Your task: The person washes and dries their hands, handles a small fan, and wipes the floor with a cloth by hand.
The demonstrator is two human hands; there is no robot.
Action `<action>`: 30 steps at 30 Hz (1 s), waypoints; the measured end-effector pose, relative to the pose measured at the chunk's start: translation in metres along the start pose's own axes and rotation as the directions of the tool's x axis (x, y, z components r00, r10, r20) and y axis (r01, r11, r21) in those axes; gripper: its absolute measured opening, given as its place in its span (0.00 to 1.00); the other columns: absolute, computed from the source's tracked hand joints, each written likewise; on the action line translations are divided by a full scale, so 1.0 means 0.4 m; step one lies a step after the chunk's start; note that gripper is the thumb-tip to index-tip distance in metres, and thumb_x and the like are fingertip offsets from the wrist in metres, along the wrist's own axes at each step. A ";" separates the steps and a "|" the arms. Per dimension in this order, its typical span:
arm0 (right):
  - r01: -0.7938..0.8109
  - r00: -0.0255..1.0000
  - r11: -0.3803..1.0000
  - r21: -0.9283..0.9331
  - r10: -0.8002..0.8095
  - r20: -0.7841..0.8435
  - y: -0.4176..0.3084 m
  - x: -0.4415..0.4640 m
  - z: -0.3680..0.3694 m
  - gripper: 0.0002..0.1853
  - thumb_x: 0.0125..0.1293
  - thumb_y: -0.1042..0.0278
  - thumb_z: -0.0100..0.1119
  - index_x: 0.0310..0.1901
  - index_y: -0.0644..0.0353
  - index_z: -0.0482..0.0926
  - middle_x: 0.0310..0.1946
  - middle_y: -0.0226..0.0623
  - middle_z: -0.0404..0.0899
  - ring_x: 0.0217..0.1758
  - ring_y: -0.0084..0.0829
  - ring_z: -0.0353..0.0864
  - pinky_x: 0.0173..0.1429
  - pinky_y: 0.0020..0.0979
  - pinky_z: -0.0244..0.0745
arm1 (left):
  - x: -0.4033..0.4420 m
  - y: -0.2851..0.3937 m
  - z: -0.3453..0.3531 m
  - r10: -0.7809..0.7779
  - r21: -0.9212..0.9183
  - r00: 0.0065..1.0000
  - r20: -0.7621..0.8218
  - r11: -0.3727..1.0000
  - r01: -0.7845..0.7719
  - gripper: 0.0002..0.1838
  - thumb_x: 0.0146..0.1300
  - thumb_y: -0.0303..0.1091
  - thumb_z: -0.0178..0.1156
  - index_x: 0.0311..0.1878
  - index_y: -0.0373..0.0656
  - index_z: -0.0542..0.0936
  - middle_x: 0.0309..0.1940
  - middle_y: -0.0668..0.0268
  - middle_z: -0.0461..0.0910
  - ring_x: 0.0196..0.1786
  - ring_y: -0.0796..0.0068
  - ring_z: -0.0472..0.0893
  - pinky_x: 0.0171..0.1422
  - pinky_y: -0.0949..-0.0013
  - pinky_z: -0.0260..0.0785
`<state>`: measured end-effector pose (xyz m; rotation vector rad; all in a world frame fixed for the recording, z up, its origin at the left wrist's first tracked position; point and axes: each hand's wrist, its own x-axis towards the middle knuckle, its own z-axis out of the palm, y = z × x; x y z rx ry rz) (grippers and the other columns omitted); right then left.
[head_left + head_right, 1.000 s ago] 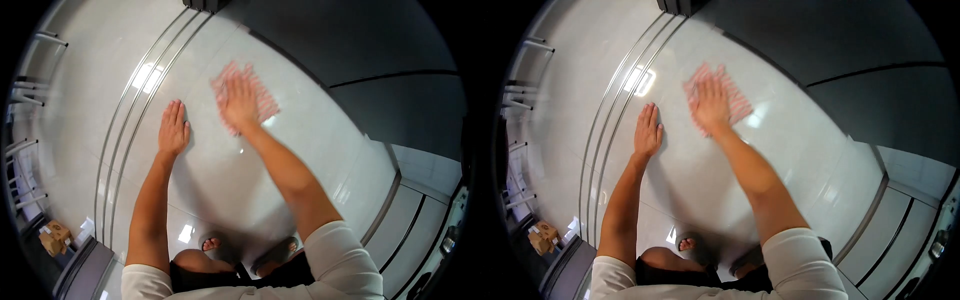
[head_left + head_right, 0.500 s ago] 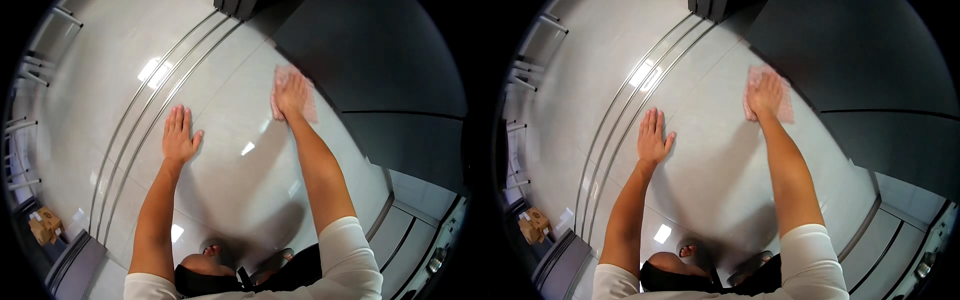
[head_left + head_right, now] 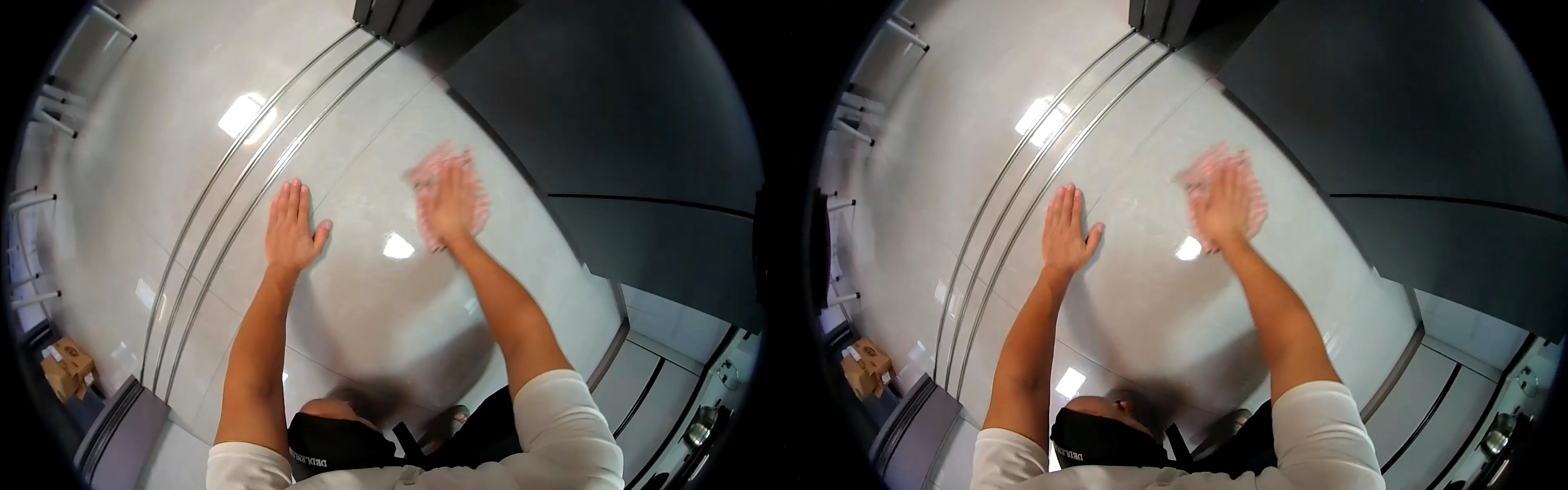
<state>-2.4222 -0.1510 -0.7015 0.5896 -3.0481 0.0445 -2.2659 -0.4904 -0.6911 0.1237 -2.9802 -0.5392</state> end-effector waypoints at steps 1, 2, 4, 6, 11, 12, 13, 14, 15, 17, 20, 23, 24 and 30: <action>-0.060 0.998 0.997 0.052 0.060 -0.008 0.034 0.057 -0.002 0.44 0.84 0.40 0.50 0.88 0.65 0.59 0.91 0.59 0.53 0.95 0.58 0.47 0.95 0.56 0.40 | 0.001 0.000 0.002 0.003 -0.002 1.000 0.003 1.000 -0.003 0.46 0.78 0.56 0.61 0.87 0.33 0.64 0.89 0.49 0.61 0.92 0.46 0.57 0.94 0.44 0.49; -0.116 0.993 0.987 0.107 0.118 -0.012 0.045 0.124 -0.006 0.45 0.84 0.38 0.48 0.88 0.66 0.58 0.92 0.57 0.51 0.96 0.57 0.44 0.96 0.55 0.37 | 0.001 -0.001 0.004 0.005 -0.001 1.000 0.005 1.000 -0.005 0.46 0.78 0.56 0.61 0.87 0.33 0.64 0.89 0.49 0.61 0.92 0.47 0.57 0.94 0.44 0.48; -0.189 0.982 0.975 0.121 0.184 0.052 0.006 0.259 0.000 0.43 0.85 0.38 0.45 0.89 0.63 0.58 0.92 0.54 0.52 0.96 0.55 0.42 0.96 0.54 0.36 | 0.001 -0.006 0.006 -0.001 -0.004 1.000 -0.004 1.000 0.000 0.46 0.78 0.57 0.61 0.87 0.33 0.64 0.89 0.49 0.61 0.92 0.47 0.57 0.94 0.45 0.48; -0.095 0.995 0.984 0.152 0.092 0.026 -0.095 0.372 0.006 0.42 0.86 0.39 0.44 0.89 0.60 0.59 0.92 0.51 0.52 0.96 0.54 0.43 0.96 0.53 0.36 | -0.003 -0.006 0.000 -0.014 -0.008 1.000 -0.007 1.000 0.014 0.46 0.78 0.57 0.61 0.87 0.33 0.64 0.89 0.49 0.61 0.92 0.47 0.56 0.95 0.45 0.47; 0.222 0.975 0.968 0.113 -0.217 -0.055 -0.342 0.378 0.017 0.38 0.87 0.41 0.43 0.89 0.53 0.60 0.92 0.41 0.56 0.95 0.50 0.47 0.95 0.53 0.39 | -0.005 -0.019 -0.022 0.027 -0.094 0.999 0.029 0.995 -0.024 0.43 0.75 0.43 0.61 0.87 0.32 0.62 0.90 0.49 0.59 0.93 0.47 0.54 0.96 0.45 0.44; 0.234 0.972 0.965 0.121 -0.228 -0.062 -0.368 0.344 0.012 0.38 0.87 0.41 0.43 0.89 0.53 0.60 0.92 0.41 0.56 0.95 0.50 0.47 0.95 0.53 0.39 | -0.007 -0.034 -0.032 0.018 -0.082 1.000 0.023 0.996 -0.016 0.43 0.75 0.43 0.61 0.87 0.32 0.62 0.90 0.49 0.59 0.93 0.47 0.54 0.96 0.45 0.44; 0.284 0.959 0.950 0.127 -0.282 -0.035 -0.388 0.304 0.004 0.39 0.87 0.41 0.42 0.90 0.53 0.59 0.92 0.42 0.55 0.95 0.51 0.47 0.95 0.54 0.40 | -0.008 -0.048 -0.039 0.061 -0.139 0.997 0.045 0.989 -0.054 0.43 0.72 0.38 0.60 0.87 0.33 0.62 0.90 0.48 0.58 0.93 0.47 0.54 0.96 0.46 0.44; 0.333 0.942 0.933 0.133 -0.335 -0.008 -0.401 0.269 -0.007 0.39 0.88 0.41 0.42 0.90 0.54 0.58 0.93 0.43 0.53 0.95 0.51 0.47 0.95 0.55 0.41 | -0.020 -0.052 -0.048 0.105 -0.195 0.992 0.064 0.977 -0.091 0.44 0.69 0.33 0.59 0.88 0.33 0.61 0.91 0.48 0.57 0.93 0.47 0.54 0.97 0.46 0.43; 0.342 0.939 0.929 0.138 -0.344 -0.013 -0.419 0.238 -0.015 0.39 0.88 0.41 0.42 0.90 0.54 0.58 0.93 0.43 0.53 0.95 0.51 0.47 0.95 0.55 0.41 | -0.049 -0.065 -0.052 0.097 -0.187 0.993 0.061 0.979 -0.084 0.44 0.69 0.33 0.59 0.88 0.33 0.61 0.91 0.48 0.57 0.93 0.47 0.54 0.97 0.46 0.43; 0.408 0.913 0.898 0.164 -0.407 -0.042 -0.446 0.149 -0.022 0.37 0.87 0.42 0.44 0.89 0.52 0.63 0.92 0.40 0.56 0.95 0.50 0.48 0.95 0.54 0.41 | -0.149 -0.090 -0.066 0.018 -0.220 1.000 0.000 0.975 -0.017 0.46 0.65 0.26 0.60 0.88 0.33 0.60 0.91 0.46 0.56 0.93 0.44 0.53 0.97 0.45 0.43; 0.534 0.844 0.842 0.076 -0.536 0.018 -0.525 0.011 -0.049 0.37 0.86 0.43 0.46 0.89 0.52 0.63 0.92 0.40 0.55 0.95 0.48 0.48 0.95 0.55 0.42 | -0.336 -0.134 -0.138 -0.089 -0.193 0.994 0.060 0.976 0.099 0.47 0.63 0.23 0.60 0.88 0.32 0.60 0.90 0.45 0.57 0.92 0.43 0.54 0.97 0.44 0.44; 0.619 0.759 0.764 0.179 -0.641 0.113 -0.618 -0.195 -0.102 0.38 0.86 0.43 0.47 0.89 0.53 0.62 0.93 0.39 0.54 0.96 0.47 0.47 0.96 0.54 0.40 | -0.501 -0.160 -0.236 -0.161 -0.072 0.973 0.163 0.982 0.175 0.47 0.62 0.22 0.61 0.87 0.32 0.61 0.89 0.44 0.58 0.92 0.42 0.55 0.97 0.43 0.45; 0.633 0.744 0.732 0.252 -0.665 0.065 -0.640 -0.277 -0.085 0.39 0.85 0.42 0.48 0.89 0.54 0.62 0.93 0.40 0.54 0.96 0.47 0.46 0.96 0.54 0.39 | -0.544 -0.151 -0.264 -0.182 -0.061 0.972 0.150 0.979 0.192 0.47 0.62 0.22 0.61 0.87 0.32 0.61 0.89 0.44 0.58 0.92 0.42 0.55 0.97 0.43 0.45; 0.623 0.720 0.707 0.334 -0.686 0.109 -0.627 -0.479 -0.097 0.41 0.84 0.40 0.50 0.89 0.53 0.61 0.93 0.40 0.52 0.97 0.45 0.44 0.96 0.53 0.36 | -0.753 -0.022 -0.417 -0.305 0.076 0.925 0.228 0.952 0.296 0.43 0.67 0.27 0.62 0.86 0.32 0.64 0.89 0.46 0.59 0.92 0.46 0.56 0.97 0.47 0.47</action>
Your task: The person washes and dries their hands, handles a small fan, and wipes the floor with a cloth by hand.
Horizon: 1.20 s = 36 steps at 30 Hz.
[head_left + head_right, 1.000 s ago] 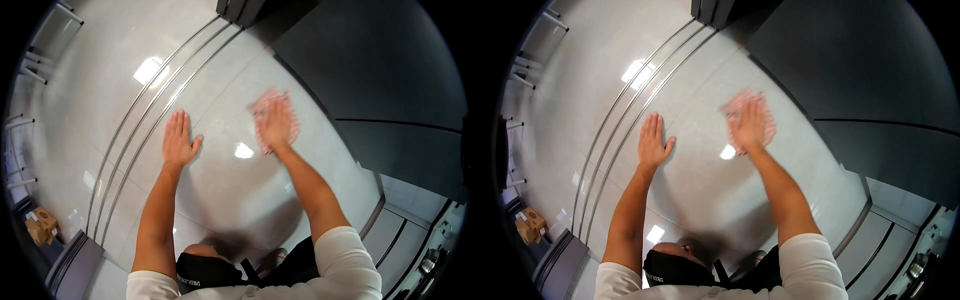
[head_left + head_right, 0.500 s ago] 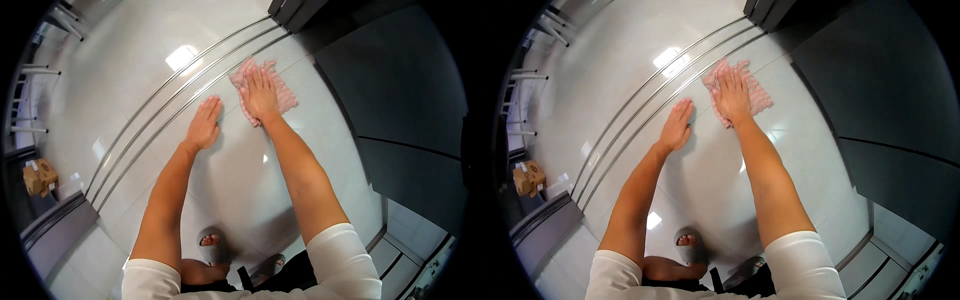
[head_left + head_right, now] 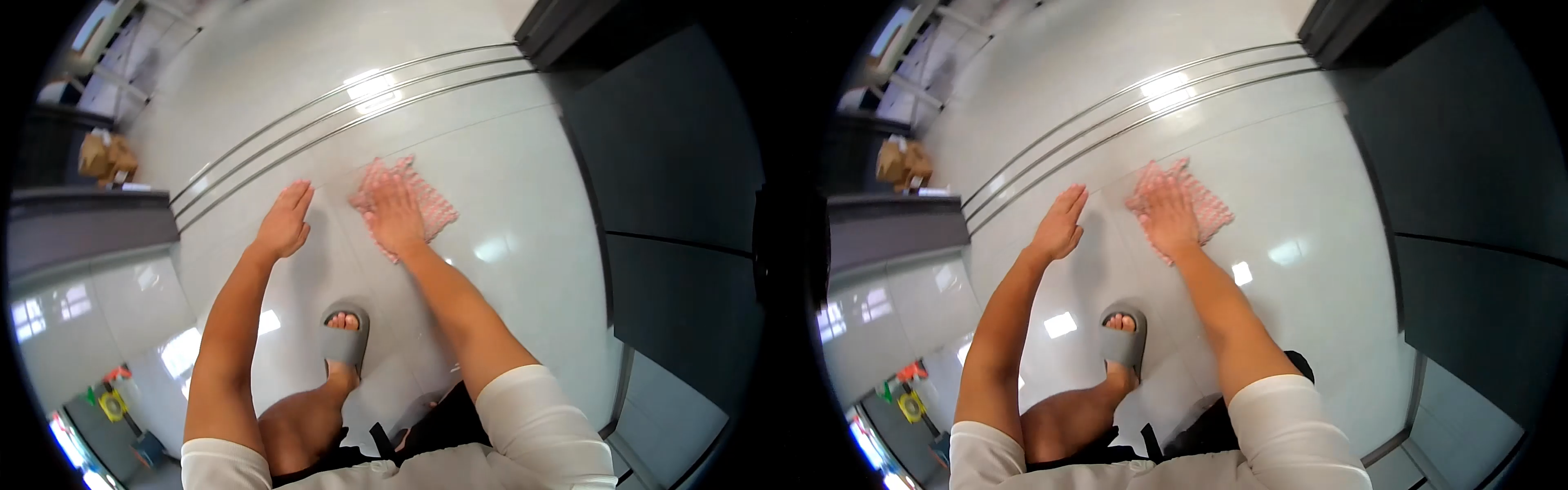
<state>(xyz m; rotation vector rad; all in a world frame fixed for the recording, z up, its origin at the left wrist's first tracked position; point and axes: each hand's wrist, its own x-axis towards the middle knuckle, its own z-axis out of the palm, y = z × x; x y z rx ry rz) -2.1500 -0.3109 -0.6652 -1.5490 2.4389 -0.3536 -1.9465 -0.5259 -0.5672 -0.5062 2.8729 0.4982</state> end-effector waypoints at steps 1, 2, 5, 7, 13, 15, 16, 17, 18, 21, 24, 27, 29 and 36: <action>0.001 1.000 1.000 -0.016 -0.001 0.005 -0.002 -0.011 -0.004 0.41 0.84 0.40 0.50 0.90 0.52 0.60 0.93 0.40 0.51 0.97 0.45 0.43 0.96 0.53 0.36 | -0.039 0.002 -0.005 -0.003 0.031 1.000 0.023 1.000 0.002 0.42 0.69 0.28 0.61 0.86 0.32 0.64 0.89 0.47 0.60 0.92 0.47 0.56 0.97 0.48 0.47; 0.039 0.999 0.999 -0.011 -0.039 0.010 -0.006 -0.016 -0.005 0.41 0.84 0.40 0.50 0.90 0.52 0.60 0.93 0.40 0.51 0.97 0.45 0.43 0.96 0.53 0.36 | -0.075 0.000 -0.008 -0.008 0.058 0.999 0.046 0.998 0.005 0.41 0.71 0.30 0.60 0.86 0.33 0.64 0.89 0.47 0.60 0.92 0.48 0.56 0.97 0.49 0.47; 0.017 0.999 0.999 -0.046 -0.019 -0.044 -0.018 -0.045 0.014 0.42 0.83 0.40 0.53 0.89 0.56 0.61 0.92 0.45 0.53 0.96 0.48 0.45 0.96 0.54 0.39 | -0.160 -0.020 -0.011 -0.038 0.187 0.986 0.159 0.982 0.008 0.38 0.77 0.34 0.56 0.86 0.31 0.63 0.89 0.46 0.59 0.92 0.48 0.56 0.97 0.49 0.47; 0.012 0.997 0.999 -0.032 -0.014 -0.076 -0.007 -0.048 0.017 0.42 0.82 0.41 0.54 0.89 0.56 0.60 0.92 0.46 0.53 0.95 0.50 0.47 0.95 0.55 0.41 | -0.190 -0.053 0.010 -0.089 0.201 0.984 0.155 0.978 0.057 0.37 0.80 0.40 0.56 0.86 0.32 0.63 0.89 0.48 0.59 0.92 0.48 0.56 0.97 0.50 0.47; -0.046 0.982 0.993 -0.107 0.025 -0.188 -0.001 -0.017 0.046 0.41 0.82 0.39 0.54 0.88 0.54 0.64 0.91 0.47 0.57 0.94 0.52 0.50 0.94 0.57 0.44 | -0.239 -0.172 0.158 -0.424 0.230 0.888 0.176 0.895 0.382 0.43 0.85 0.55 0.51 0.90 0.35 0.56 0.93 0.52 0.51 0.94 0.51 0.49 0.97 0.51 0.43; -0.096 0.970 0.985 -0.145 0.060 -0.238 0.033 0.048 0.048 0.41 0.82 0.39 0.54 0.87 0.56 0.65 0.90 0.48 0.58 0.93 0.54 0.52 0.93 0.59 0.45 | -0.264 -0.220 0.224 -0.479 0.234 0.861 0.172 0.868 0.437 0.45 0.86 0.57 0.49 0.91 0.36 0.53 0.94 0.53 0.48 0.95 0.52 0.46 0.97 0.50 0.40; -0.143 0.955 0.976 -0.164 0.092 -0.283 0.059 0.074 0.052 0.42 0.82 0.40 0.54 0.87 0.58 0.65 0.89 0.50 0.60 0.93 0.56 0.54 0.93 0.60 0.47 | -0.283 -0.234 0.258 -0.444 0.173 0.890 0.105 0.889 0.423 0.46 0.85 0.59 0.48 0.92 0.37 0.50 0.95 0.52 0.45 0.96 0.50 0.43 0.97 0.47 0.37; -0.150 0.955 0.972 -0.182 0.095 -0.280 0.092 0.107 0.048 0.42 0.82 0.40 0.54 0.87 0.58 0.65 0.89 0.50 0.60 0.93 0.56 0.54 0.93 0.60 0.47 | -0.288 -0.248 0.284 -0.413 0.110 0.910 0.029 0.907 0.408 0.48 0.85 0.61 0.48 0.93 0.38 0.47 0.95 0.52 0.42 0.96 0.47 0.41 0.97 0.45 0.34; -0.212 0.935 0.959 -0.188 0.142 -0.326 0.122 0.150 0.040 0.42 0.82 0.40 0.54 0.86 0.60 0.65 0.89 0.50 0.60 0.92 0.56 0.55 0.93 0.60 0.47 | -0.283 -0.260 0.291 -0.405 0.094 0.914 0.025 0.911 0.401 0.48 0.85 0.61 0.48 0.93 0.38 0.47 0.95 0.52 0.42 0.96 0.47 0.41 0.97 0.45 0.34; -0.189 0.931 0.961 -0.202 0.109 -0.350 0.078 0.267 0.063 0.41 0.83 0.42 0.53 0.86 0.62 0.64 0.88 0.51 0.61 0.92 0.57 0.56 0.92 0.61 0.48 | -0.302 -0.279 0.299 -0.375 0.062 0.927 0.027 0.926 0.373 0.48 0.85 0.63 0.45 0.94 0.41 0.45 0.96 0.53 0.39 0.96 0.48 0.37 0.96 0.41 0.31; 0.090 0.945 0.977 -0.194 -0.146 -0.293 -0.118 0.269 0.126 0.39 0.82 0.45 0.54 0.85 0.61 0.67 0.87 0.51 0.65 0.91 0.57 0.58 0.92 0.60 0.49 | -0.313 -0.298 0.328 -0.326 0.019 0.943 -0.061 0.945 0.327 0.47 0.85 0.62 0.45 0.94 0.42 0.46 0.96 0.53 0.40 0.96 0.48 0.37 0.96 0.40 0.30; 0.216 0.952 0.966 -0.140 -0.240 -0.190 -0.369 0.144 0.180 0.39 0.80 0.46 0.56 0.85 0.58 0.68 0.87 0.48 0.66 0.93 0.53 0.55 0.94 0.57 0.46 | -0.333 -0.341 0.316 -0.286 -0.024 0.956 -0.062 0.958 0.285 0.47 0.85 0.58 0.48 0.93 0.40 0.48 0.95 0.53 0.42 0.96 0.49 0.39 0.97 0.44 0.31; 0.326 0.941 0.945 -0.016 -0.326 -0.089 -0.452 0.007 0.204 0.39 0.80 0.44 0.56 0.86 0.57 0.67 0.88 0.46 0.64 0.94 0.50 0.54 0.95 0.56 0.43 | -0.370 -0.423 0.314 -0.208 -0.294 0.970 -0.128 0.942 0.163 0.45 0.85 0.55 0.49 0.93 0.39 0.49 0.95 0.51 0.43 0.96 0.48 0.41 0.97 0.45 0.32; -0.112 0.993 0.955 -0.276 0.094 -0.078 -0.226 -0.004 0.132 0.44 0.82 0.39 0.52 0.88 0.61 0.61 0.91 0.51 0.56 0.94 0.54 0.50 0.95 0.58 0.41 | -0.522 -0.455 0.323 -0.546 0.017 0.818 -0.182 0.830 0.558 0.43 0.86 0.55 0.49 0.92 0.38 0.53 0.94 0.49 0.46 0.96 0.47 0.42 0.97 0.46 0.32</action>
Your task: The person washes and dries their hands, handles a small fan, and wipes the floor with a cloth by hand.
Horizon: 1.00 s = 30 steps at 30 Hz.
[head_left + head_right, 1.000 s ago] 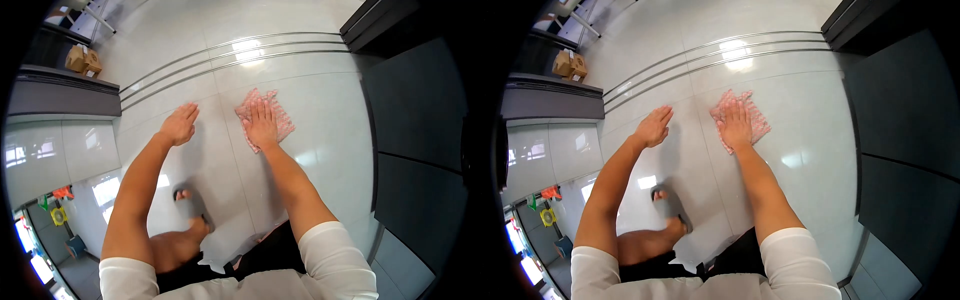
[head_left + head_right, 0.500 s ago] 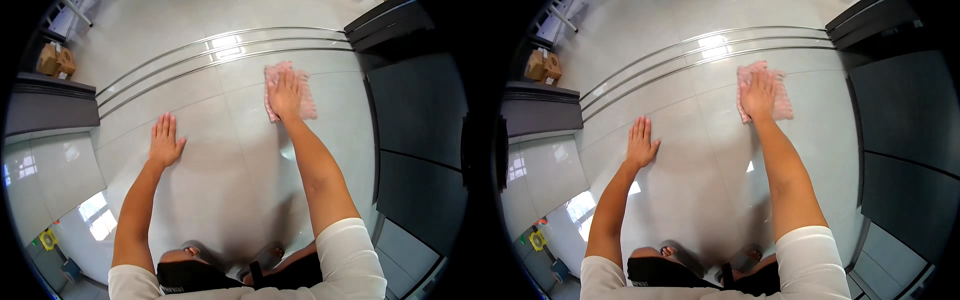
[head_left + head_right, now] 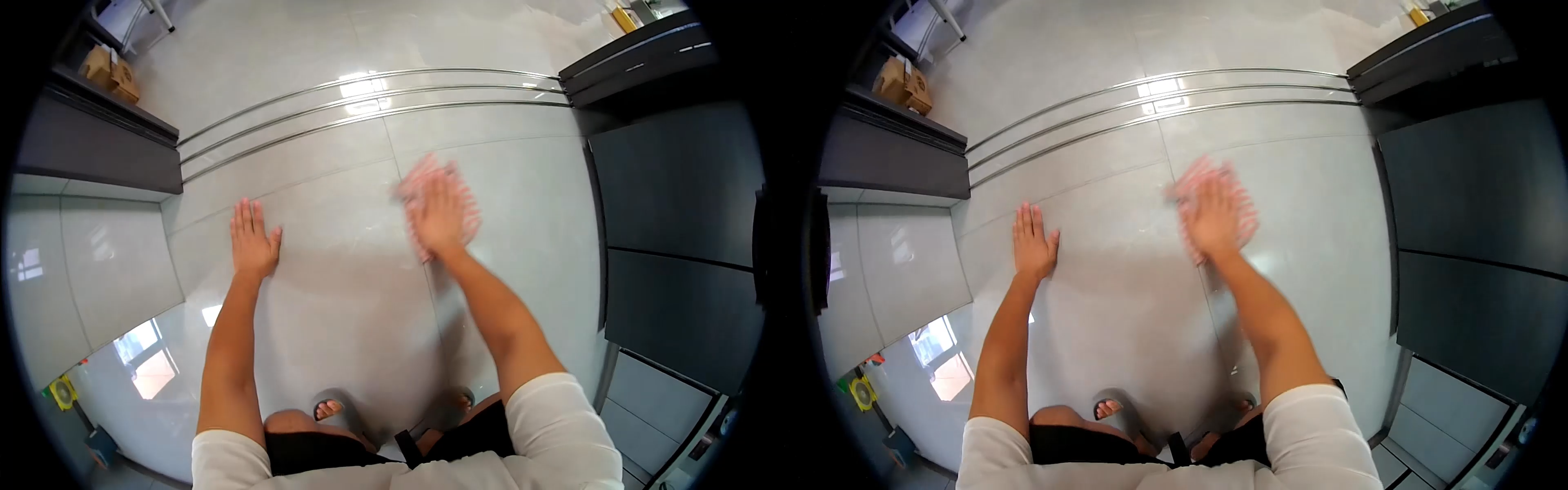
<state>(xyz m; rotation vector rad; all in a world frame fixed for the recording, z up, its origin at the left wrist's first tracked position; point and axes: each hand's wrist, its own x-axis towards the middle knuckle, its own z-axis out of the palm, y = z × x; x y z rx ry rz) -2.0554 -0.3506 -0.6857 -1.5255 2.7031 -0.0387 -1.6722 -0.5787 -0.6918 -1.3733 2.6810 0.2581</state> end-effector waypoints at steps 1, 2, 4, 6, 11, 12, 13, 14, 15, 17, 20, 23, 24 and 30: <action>-0.029 0.995 0.999 0.016 0.030 -0.094 0.048 0.063 0.019 0.43 0.83 0.39 0.52 0.88 0.61 0.61 0.90 0.52 0.57 0.94 0.56 0.51 0.95 0.59 0.41 | -0.002 0.007 0.002 -0.006 -0.009 1.000 -0.013 1.000 0.006 0.43 0.86 0.55 0.49 0.92 0.39 0.53 0.94 0.48 0.46 0.96 0.47 0.42 0.97 0.46 0.32; -0.049 0.982 0.998 0.035 0.055 -0.183 0.073 0.133 0.041 0.43 0.83 0.39 0.51 0.88 0.62 0.62 0.90 0.53 0.57 0.94 0.57 0.51 0.94 0.60 0.42 | -0.008 0.011 0.008 -0.020 -0.019 1.000 -0.023 1.000 0.020 0.44 0.86 0.56 0.49 0.92 0.39 0.53 0.94 0.48 0.46 0.96 0.48 0.42 0.97 0.46 0.32; -0.087 0.972 0.992 0.096 0.106 -0.210 0.041 0.255 0.047 0.41 0.84 0.40 0.50 0.86 0.63 0.64 0.89 0.53 0.59 0.93 0.58 0.53 0.94 0.60 0.44 | -0.008 0.013 -0.002 -0.024 -0.023 1.000 -0.006 0.999 0.024 0.44 0.86 0.57 0.49 0.92 0.39 0.53 0.94 0.48 0.45 0.96 0.47 0.42 0.97 0.45 0.32; 0.024 0.977 0.995 0.099 -0.002 -0.211 -0.082 0.328 0.051 0.41 0.84 0.40 0.50 0.86 0.63 0.65 0.89 0.53 0.60 0.93 0.58 0.54 0.94 0.60 0.44 | -0.005 0.007 0.002 -0.024 -0.023 1.000 0.012 0.999 0.024 0.44 0.86 0.57 0.49 0.92 0.38 0.53 0.94 0.48 0.45 0.96 0.47 0.42 0.97 0.45 0.32; 0.348 0.922 0.930 0.123 -0.315 -0.224 -0.459 0.241 0.044 0.40 0.82 0.42 0.51 0.85 0.61 0.68 0.88 0.51 0.62 0.93 0.54 0.55 0.94 0.58 0.45 | 0.003 -0.052 0.031 0.099 -0.094 0.994 -0.039 0.990 -0.102 0.44 0.85 0.54 0.50 0.92 0.38 0.52 0.94 0.47 0.46 0.95 0.45 0.43 0.96 0.42 0.35; 0.401 0.910 0.903 0.154 -0.374 -0.177 -0.505 0.189 0.035 0.40 0.81 0.43 0.53 0.85 0.61 0.68 0.88 0.51 0.63 0.93 0.53 0.56 0.94 0.58 0.45 | 0.000 -0.087 0.032 0.091 -0.094 0.995 -0.051 0.991 -0.095 0.44 0.85 0.54 0.50 0.92 0.38 0.52 0.94 0.47 0.46 0.95 0.45 0.43 0.96 0.42 0.35; 0.451 0.892 0.873 0.185 -0.433 -0.129 -0.527 0.126 0.026 0.40 0.80 0.43 0.55 0.85 0.61 0.69 0.88 0.50 0.63 0.93 0.53 0.56 0.94 0.57 0.45 | -0.004 -0.130 0.033 0.163 -0.206 0.986 -0.028 0.964 -0.166 0.43 0.86 0.54 0.50 0.92 0.38 0.53 0.94 0.49 0.46 0.95 0.47 0.43 0.97 0.44 0.34; 0.541 0.841 0.811 0.223 -0.522 -0.141 -0.517 0.042 0.019 0.41 0.79 0.43 0.56 0.85 0.61 0.69 0.88 0.50 0.63 0.93 0.53 0.56 0.94 0.57 0.44 | 0.001 -0.159 0.021 0.247 -0.314 0.969 -0.014 0.919 -0.239 0.42 0.86 0.53 0.49 0.92 0.38 0.53 0.94 0.51 0.46 0.96 0.48 0.43 0.97 0.47 0.34; 0.622 0.782 0.740 0.254 -0.603 -0.160 -0.491 -0.010 0.009 0.41 0.78 0.43 0.57 0.85 0.61 0.68 0.88 0.51 0.63 0.93 0.53 0.55 0.94 0.57 0.44 | 0.002 -0.167 0.001 0.251 -0.312 0.967 -0.030 0.917 -0.248 0.42 0.86 0.53 0.49 0.92 0.38 0.53 0.94 0.51 0.46 0.96 0.48 0.43 0.97 0.47 0.34; 0.479 0.864 0.834 0.274 -0.503 0.019 -0.409 -0.044 -0.059 0.41 0.80 0.44 0.57 0.85 0.63 0.67 0.88 0.52 0.61 0.93 0.55 0.54 0.94 0.58 0.43 | -0.052 -0.174 -0.004 0.021 -0.113 0.999 0.028 0.993 -0.017 0.41 0.86 0.52 0.50 0.92 0.40 0.53 0.94 0.53 0.47 0.96 0.50 0.43 0.97 0.48 0.35; 0.243 0.969 0.962 0.124 -0.245 0.002 -0.216 0.011 0.021 0.43 0.81 0.44 0.56 0.86 0.67 0.62 0.89 0.57 0.58 0.93 0.60 0.53 0.93 0.60 0.42 | -0.062 -0.166 0.027 0.019 -0.062 0.996 -0.082 0.998 -0.024 0.41 0.86 0.52 0.50 0.92 0.42 0.54 0.94 0.55 0.48 0.96 0.52 0.44 0.97 0.48 0.36; 0.055 0.993 0.996 0.066 -0.047 -0.105 -0.180 0.194 0.025 0.44 0.83 0.42 0.52 0.88 0.67 0.59 0.90 0.59 0.56 0.94 0.60 0.50 0.94 0.59 0.41 | -0.063 -0.155 -0.008 -0.008 -0.040 1.000 -0.018 0.999 0.007 0.41 0.86 0.52 0.50 0.92 0.42 0.56 0.94 0.55 0.49 0.96 0.54 0.45 0.97 0.48 0.36; -0.016 0.992 0.994 0.104 0.029 -0.121 -0.212 0.251 0.028 0.43 0.84 0.41 0.50 0.88 0.66 0.60 0.90 0.58 0.56 0.94 0.58 0.48 0.95 0.58 0.40 | -0.060 -0.161 -0.010 -0.019 -0.036 1.000 -0.014 0.999 0.019 0.41 0.86 0.52 0.50 0.92 0.42 0.56 0.94 0.55 0.49 0.96 0.54 0.45 0.97 0.48 0.36; 0.341 0.936 0.933 0.115 -0.325 -0.136 -0.626 0.296 0.061 0.41 0.85 0.41 0.47 0.88 0.62 0.61 0.91 0.52 0.55 0.95 0.55 0.48 0.95 0.56 0.40 | -0.066 -0.180 0.014 0.027 -0.099 0.994 -0.103 0.994 -0.037 0.41 0.85 0.51 0.51 0.91 0.40 0.57 0.94 0.55 0.50 0.95 0.54 0.47 0.97 0.48 0.36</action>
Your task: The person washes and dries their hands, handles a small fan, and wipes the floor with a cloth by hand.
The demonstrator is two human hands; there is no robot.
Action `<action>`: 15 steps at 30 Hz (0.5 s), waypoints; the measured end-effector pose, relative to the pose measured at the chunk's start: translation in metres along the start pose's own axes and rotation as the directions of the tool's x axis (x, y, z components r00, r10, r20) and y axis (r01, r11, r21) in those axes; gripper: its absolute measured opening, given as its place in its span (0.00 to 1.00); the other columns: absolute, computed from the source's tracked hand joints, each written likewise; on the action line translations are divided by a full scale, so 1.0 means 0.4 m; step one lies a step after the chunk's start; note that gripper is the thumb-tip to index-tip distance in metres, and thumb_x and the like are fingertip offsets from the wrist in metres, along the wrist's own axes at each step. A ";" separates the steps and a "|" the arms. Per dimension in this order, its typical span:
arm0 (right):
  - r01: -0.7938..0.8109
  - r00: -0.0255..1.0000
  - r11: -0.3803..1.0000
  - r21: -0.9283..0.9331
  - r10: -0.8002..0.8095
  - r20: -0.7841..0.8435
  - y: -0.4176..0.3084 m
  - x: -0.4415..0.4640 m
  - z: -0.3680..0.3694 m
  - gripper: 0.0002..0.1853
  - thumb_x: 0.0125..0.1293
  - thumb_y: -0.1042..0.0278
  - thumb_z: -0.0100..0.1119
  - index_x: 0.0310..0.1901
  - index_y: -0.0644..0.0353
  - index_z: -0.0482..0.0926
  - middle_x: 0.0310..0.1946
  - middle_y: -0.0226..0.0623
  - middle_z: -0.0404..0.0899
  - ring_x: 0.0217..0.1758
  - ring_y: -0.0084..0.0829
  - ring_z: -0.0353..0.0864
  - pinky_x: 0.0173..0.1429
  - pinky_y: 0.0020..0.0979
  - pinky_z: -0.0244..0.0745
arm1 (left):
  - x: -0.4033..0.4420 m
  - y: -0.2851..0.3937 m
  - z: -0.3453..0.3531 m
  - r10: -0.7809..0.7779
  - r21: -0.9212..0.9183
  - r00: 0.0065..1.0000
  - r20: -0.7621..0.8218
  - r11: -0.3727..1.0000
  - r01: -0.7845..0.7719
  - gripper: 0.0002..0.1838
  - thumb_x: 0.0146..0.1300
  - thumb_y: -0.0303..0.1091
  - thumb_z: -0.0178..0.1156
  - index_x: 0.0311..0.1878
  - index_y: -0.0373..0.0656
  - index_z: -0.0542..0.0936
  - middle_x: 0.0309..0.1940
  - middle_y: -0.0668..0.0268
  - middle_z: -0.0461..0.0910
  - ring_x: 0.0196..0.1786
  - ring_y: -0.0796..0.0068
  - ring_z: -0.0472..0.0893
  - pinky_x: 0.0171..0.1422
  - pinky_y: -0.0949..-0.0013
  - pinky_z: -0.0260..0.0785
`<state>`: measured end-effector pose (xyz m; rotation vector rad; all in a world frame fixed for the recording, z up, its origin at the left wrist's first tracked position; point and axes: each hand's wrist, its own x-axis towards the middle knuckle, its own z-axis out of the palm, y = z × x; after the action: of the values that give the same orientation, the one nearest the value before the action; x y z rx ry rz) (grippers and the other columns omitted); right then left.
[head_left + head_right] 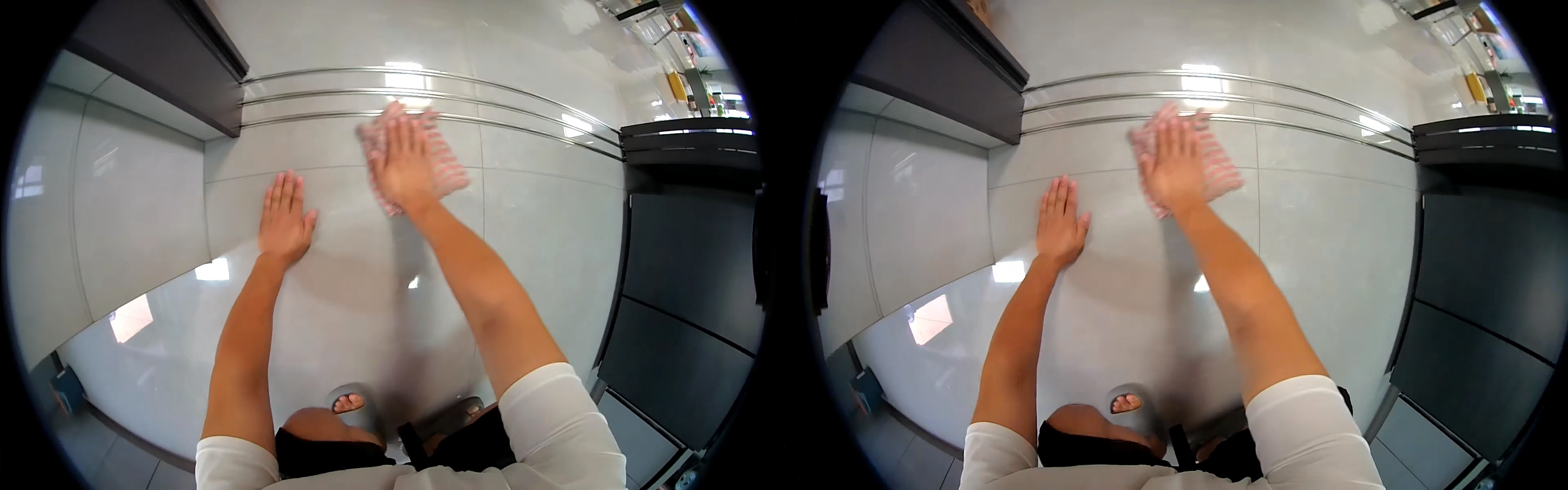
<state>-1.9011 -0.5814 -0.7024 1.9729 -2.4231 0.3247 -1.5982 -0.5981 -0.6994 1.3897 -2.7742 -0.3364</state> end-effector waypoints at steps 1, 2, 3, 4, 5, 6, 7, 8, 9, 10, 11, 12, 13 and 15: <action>0.061 0.998 0.998 -0.001 -0.061 0.020 -0.047 -0.017 0.001 0.41 0.84 0.41 0.48 0.88 0.61 0.62 0.91 0.51 0.55 0.95 0.54 0.48 0.95 0.56 0.39 | 0.000 -0.010 0.008 0.010 -0.075 0.999 -0.037 0.997 -0.012 0.42 0.84 0.52 0.52 0.91 0.38 0.57 0.94 0.53 0.50 0.95 0.52 0.47 0.97 0.47 0.37; 0.071 0.997 0.998 -0.002 -0.070 0.018 -0.071 -0.060 -0.007 0.41 0.84 0.41 0.48 0.88 0.61 0.62 0.91 0.51 0.55 0.95 0.54 0.48 0.95 0.56 0.39 | -0.005 -0.018 0.014 0.012 -0.153 0.997 -0.073 0.988 -0.023 0.42 0.84 0.52 0.53 0.90 0.35 0.57 0.93 0.51 0.51 0.95 0.51 0.47 0.97 0.46 0.37; 0.158 0.985 0.986 0.060 -0.162 0.059 -0.092 -0.111 -0.017 0.41 0.84 0.41 0.50 0.88 0.60 0.63 0.91 0.50 0.56 0.95 0.53 0.48 0.95 0.56 0.40 | -0.009 -0.016 0.012 0.006 -0.152 0.996 -0.084 0.988 -0.019 0.42 0.84 0.52 0.53 0.90 0.35 0.57 0.93 0.51 0.51 0.95 0.51 0.47 0.97 0.46 0.37; 0.237 0.964 0.964 0.123 -0.249 0.095 -0.111 -0.149 -0.032 0.41 0.83 0.41 0.51 0.88 0.60 0.63 0.91 0.50 0.56 0.95 0.53 0.49 0.95 0.56 0.40 | -0.018 -0.005 0.010 -0.058 -0.118 0.992 -0.113 0.992 0.045 0.43 0.83 0.51 0.53 0.90 0.33 0.57 0.93 0.48 0.51 0.95 0.48 0.47 0.97 0.45 0.37; 0.236 0.964 0.964 0.120 -0.248 0.097 -0.113 -0.188 -0.056 0.41 0.83 0.41 0.51 0.88 0.60 0.63 0.91 0.50 0.56 0.95 0.53 0.49 0.95 0.56 0.40 | -0.024 0.004 0.003 -0.120 -0.089 0.984 -0.135 0.990 0.108 0.43 0.83 0.50 0.53 0.89 0.30 0.56 0.92 0.45 0.51 0.94 0.45 0.47 0.97 0.44 0.37; 0.158 0.973 0.977 0.144 -0.179 0.147 -0.094 -0.228 -0.084 0.42 0.82 0.41 0.53 0.88 0.60 0.63 0.91 0.50 0.56 0.95 0.54 0.49 0.95 0.56 0.41 | -0.021 0.007 -0.002 -0.119 -0.096 0.984 -0.131 0.990 0.107 0.43 0.83 0.50 0.53 0.89 0.30 0.56 0.92 0.45 0.51 0.94 0.45 0.47 0.97 0.44 0.37; 0.073 0.973 0.984 0.162 -0.106 0.204 -0.072 -0.262 -0.109 0.43 0.81 0.41 0.54 0.88 0.60 0.63 0.91 0.51 0.56 0.94 0.55 0.50 0.94 0.57 0.42 | -0.019 0.011 -0.006 -0.147 -0.085 0.984 -0.100 0.987 0.139 0.44 0.83 0.51 0.54 0.89 0.29 0.56 0.92 0.44 0.50 0.94 0.43 0.47 0.97 0.43 0.38; 0.065 0.972 0.986 0.153 -0.097 0.213 -0.043 -0.287 -0.117 0.43 0.81 0.41 0.54 0.88 0.60 0.63 0.91 0.51 0.56 0.94 0.55 0.50 0.94 0.57 0.42 | -0.012 0.014 -0.010 -0.175 -0.073 0.982 -0.073 0.983 0.170 0.45 0.82 0.51 0.55 0.88 0.28 0.56 0.92 0.42 0.50 0.94 0.41 0.47 0.97 0.42 0.38; -0.007 0.983 0.996 0.084 -0.009 0.183 -0.011 -0.299 -0.110 0.43 0.81 0.41 0.55 0.88 0.61 0.62 0.91 0.52 0.56 0.94 0.56 0.50 0.94 0.58 0.42 | -0.001 0.010 -0.014 -0.172 -0.081 0.982 -0.074 0.983 0.166 0.45 0.82 0.51 0.55 0.88 0.28 0.56 0.92 0.42 0.50 0.94 0.41 0.47 0.97 0.42 0.38; -0.085 0.985 0.996 0.023 0.081 0.150 0.000 -0.298 -0.110 0.44 0.81 0.41 0.56 0.88 0.61 0.62 0.91 0.52 0.56 0.94 0.57 0.50 0.94 0.58 0.43 | 0.001 0.004 -0.014 -0.164 -0.078 0.984 -0.065 0.984 0.159 0.46 0.82 0.52 0.55 0.88 0.27 0.55 0.92 0.42 0.50 0.94 0.41 0.47 0.96 0.41 0.38; -0.094 0.984 0.995 0.020 0.090 0.155 0.009 -0.299 -0.101 0.44 0.81 0.41 0.56 0.88 0.61 0.62 0.91 0.52 0.56 0.94 0.57 0.50 0.94 0.58 0.43 | 0.000 0.001 -0.010 -0.155 -0.075 0.987 -0.052 0.986 0.151 0.46 0.81 0.52 0.55 0.88 0.27 0.55 0.92 0.42 0.49 0.94 0.41 0.46 0.96 0.41 0.38; -0.116 0.983 0.993 0.025 0.112 0.144 0.012 -0.297 -0.100 0.44 0.81 0.41 0.55 0.88 0.62 0.62 0.90 0.53 0.56 0.94 0.58 0.51 0.93 0.59 0.44 | -0.003 -0.001 -0.007 -0.147 -0.076 0.988 -0.039 0.987 0.144 0.46 0.81 0.52 0.55 0.88 0.27 0.55 0.92 0.42 0.49 0.94 0.41 0.46 0.96 0.41 0.38; -0.138 0.983 0.990 0.031 0.133 0.129 0.015 -0.297 -0.099 0.44 0.81 0.41 0.55 0.88 0.63 0.62 0.90 0.54 0.56 0.93 0.58 0.51 0.93 0.59 0.45 | -0.001 -0.001 -0.004 -0.140 -0.077 0.989 -0.051 0.988 0.136 0.47 0.81 0.52 0.55 0.89 0.27 0.55 0.92 0.41 0.49 0.94 0.41 0.46 0.96 0.41 0.38; -0.159 0.981 0.987 0.004 0.158 0.112 0.004 -0.283 -0.093 0.43 0.82 0.42 0.55 0.87 0.63 0.62 0.90 0.54 0.57 0.93 0.58 0.52 0.93 0.59 0.45 | 0.010 -0.007 -0.003 -0.131 -0.070 0.989 -0.070 0.990 0.126 0.47 0.81 0.52 0.55 0.89 0.27 0.54 0.92 0.40 0.48 0.94 0.41 0.46 0.96 0.41 0.37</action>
<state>-1.8835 -0.4654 -0.6810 1.8539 -2.6610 0.2369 -1.5984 -0.6032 -0.6990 1.5363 -2.5970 -0.3666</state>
